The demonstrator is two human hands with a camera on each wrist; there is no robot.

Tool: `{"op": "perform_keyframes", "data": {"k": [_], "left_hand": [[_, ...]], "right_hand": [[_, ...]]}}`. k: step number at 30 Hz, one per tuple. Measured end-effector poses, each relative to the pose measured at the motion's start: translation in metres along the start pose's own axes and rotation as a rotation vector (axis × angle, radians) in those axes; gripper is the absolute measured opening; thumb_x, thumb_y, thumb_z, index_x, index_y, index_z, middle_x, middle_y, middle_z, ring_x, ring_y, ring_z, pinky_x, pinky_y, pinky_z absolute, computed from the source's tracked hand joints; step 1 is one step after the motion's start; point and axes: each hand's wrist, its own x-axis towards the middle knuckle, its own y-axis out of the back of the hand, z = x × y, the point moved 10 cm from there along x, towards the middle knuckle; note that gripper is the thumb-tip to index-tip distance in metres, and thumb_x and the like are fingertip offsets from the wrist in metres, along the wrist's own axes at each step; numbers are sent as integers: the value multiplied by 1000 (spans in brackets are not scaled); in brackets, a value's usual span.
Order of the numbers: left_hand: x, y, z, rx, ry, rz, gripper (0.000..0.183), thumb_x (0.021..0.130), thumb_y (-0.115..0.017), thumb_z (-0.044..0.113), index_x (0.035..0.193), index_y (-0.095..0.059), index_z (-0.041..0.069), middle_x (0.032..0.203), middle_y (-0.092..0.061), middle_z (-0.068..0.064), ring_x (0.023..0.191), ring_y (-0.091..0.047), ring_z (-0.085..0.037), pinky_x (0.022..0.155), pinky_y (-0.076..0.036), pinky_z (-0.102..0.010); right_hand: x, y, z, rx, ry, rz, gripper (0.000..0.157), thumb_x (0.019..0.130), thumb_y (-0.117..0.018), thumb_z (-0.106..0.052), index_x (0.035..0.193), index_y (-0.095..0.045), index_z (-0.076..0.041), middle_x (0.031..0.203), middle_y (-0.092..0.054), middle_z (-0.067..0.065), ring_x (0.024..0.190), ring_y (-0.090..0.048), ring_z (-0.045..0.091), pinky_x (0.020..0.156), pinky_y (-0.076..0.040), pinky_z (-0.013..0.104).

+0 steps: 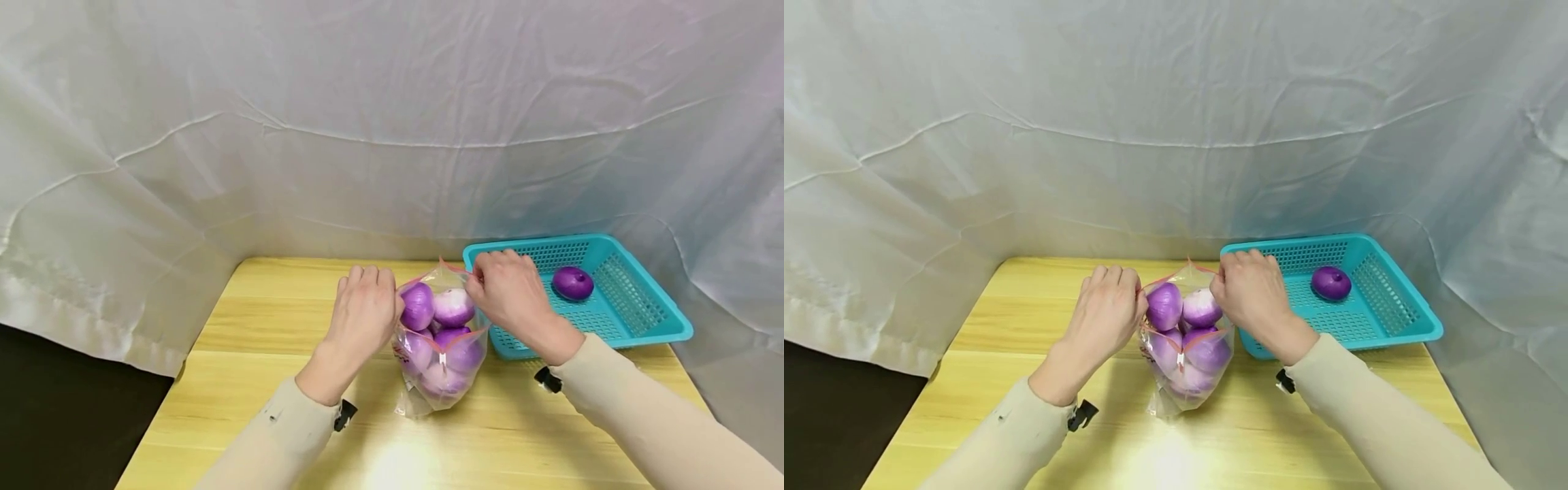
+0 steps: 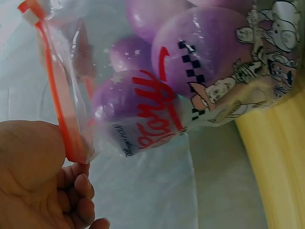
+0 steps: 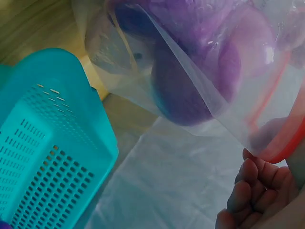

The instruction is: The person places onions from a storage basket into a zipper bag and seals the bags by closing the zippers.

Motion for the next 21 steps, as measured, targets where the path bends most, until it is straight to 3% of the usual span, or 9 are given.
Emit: {"op": "perform_keyframes", "data": {"k": [9,16,21], "left_hand": [[-3,-8,-8,-6,24,-56,15,85,-58,19,75,-51,9,68,-46,-4,67,-42,-25,57,-27,-32],[-4,-4,-8,-7,9,-23,16,83,-59,18,73,-50,10,67,-42,-2,66,-40,-24,57,-23,-30],[-5,-7,-9,-12,15,-45,16,85,-57,19,74,-50,10,68,-43,-2,67,-40,-24,57,-25,-30]], "right_hand": [[1,-5,5,98,-69,-118,12,84,-57,-23,74,-55,-17,69,-54,-2,73,-47,22,71,-34,38],[0,0,3,133,-16,-111,11,86,-58,-22,77,-59,-18,74,-58,-4,75,-48,19,73,-38,37],[-1,8,4,134,51,-79,13,91,-60,-25,80,-61,-17,79,-62,-5,81,-51,18,78,-41,37]]}}
